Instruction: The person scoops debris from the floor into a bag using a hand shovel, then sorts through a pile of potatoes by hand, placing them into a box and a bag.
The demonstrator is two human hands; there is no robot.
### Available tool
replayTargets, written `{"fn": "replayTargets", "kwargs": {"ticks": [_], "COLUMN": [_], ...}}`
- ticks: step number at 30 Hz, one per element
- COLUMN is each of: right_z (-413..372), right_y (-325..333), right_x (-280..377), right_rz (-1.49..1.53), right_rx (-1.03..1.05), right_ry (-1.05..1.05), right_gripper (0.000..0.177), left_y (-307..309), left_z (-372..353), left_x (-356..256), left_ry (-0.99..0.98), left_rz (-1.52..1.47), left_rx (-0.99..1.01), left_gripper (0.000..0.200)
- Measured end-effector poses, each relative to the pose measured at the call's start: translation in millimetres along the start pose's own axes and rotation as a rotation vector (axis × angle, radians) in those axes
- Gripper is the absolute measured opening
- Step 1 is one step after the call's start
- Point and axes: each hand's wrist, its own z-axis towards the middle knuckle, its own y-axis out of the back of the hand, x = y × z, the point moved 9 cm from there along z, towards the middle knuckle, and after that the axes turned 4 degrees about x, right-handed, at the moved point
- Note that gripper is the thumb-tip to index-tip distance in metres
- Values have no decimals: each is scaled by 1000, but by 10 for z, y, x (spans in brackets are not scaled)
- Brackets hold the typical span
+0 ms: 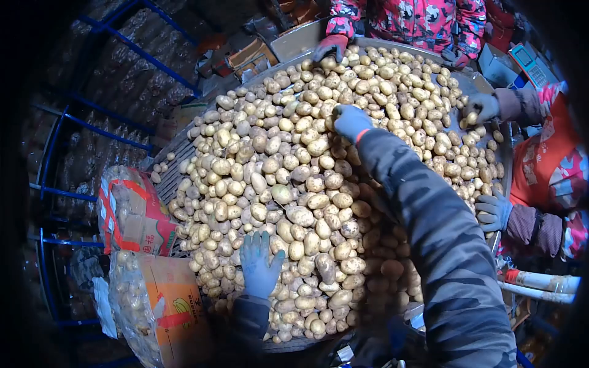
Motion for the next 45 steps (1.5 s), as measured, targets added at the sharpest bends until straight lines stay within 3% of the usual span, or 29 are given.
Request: {"fn": "replayTargets", "kwargs": {"ticks": [2,3,5,7,9,12,15,17,18,19,23,27,29,31,33,35,38,42,43,45], "right_z": [161,160,234,130,-110,-52,74,203,178,117,16,-334,-759,-1054,-1606,-2096,-2786,-3690,-3931,-4279], "right_y": [-137,-135,-396,-490,-636,-605,-486,-818,-1019,-1034,-1073,-844,-495,-290,44,228,375,434,389,358], "right_x": [163,269,97,64,77,231,755,880,846,850,772,414,264,54,107,-51,-144,-566,-648,-842], "right_rz": [-291,-325,-351,-455,-671,-739,-540,-357,-416,-568,-529,-252,461,966,1119,1208,1181,1094,1103,1067], "right_rx": [10,-50,312,377,628,641,373,301,370,242,524,664,566,514,591,331,284,61,61,65], "right_ry": [9,68,-117,2,61,98,164,327,261,247,128,25,-154,-140,-104,-171,-49,-184,-341,-335], "right_gripper": [42,36,35,37,43,39,37,40,37,45,45,41,32,30,31,31,27,31,37,44], "left_y": [-32,-24,-12,-29,1,10,17,7,-4,-7,-21,-25,-61,-106,-122,-196,-234,-303,-307,-402], "left_z": [1,13,39,69,49,61,78,83,77,84,69,58,39,30,15,8,12,0,-2,10], "left_x": [2,10,-8,-5,3,-10,-22,-10,-11,2,32,68,85,97,99,127,161,133,163,257], "left_ry": [13,17,11,10,20,28,30,49,50,50,33,52,54,49,11,23,39,17,26,-1], "left_rz": [5,2,-8,-12,-18,-18,-29,-43,-42,-40,-50,-55,-32,-4,-16,32,39,46,57,106], "left_rx": [10,14,27,35,63,72,71,95,94,89,46,56,44,36,-28,15,33,61,75,60], "left_gripper": [73,73,74,76,77,79,81,83,83,84,82,81,81,80,79,80,81,82,82,83]}}
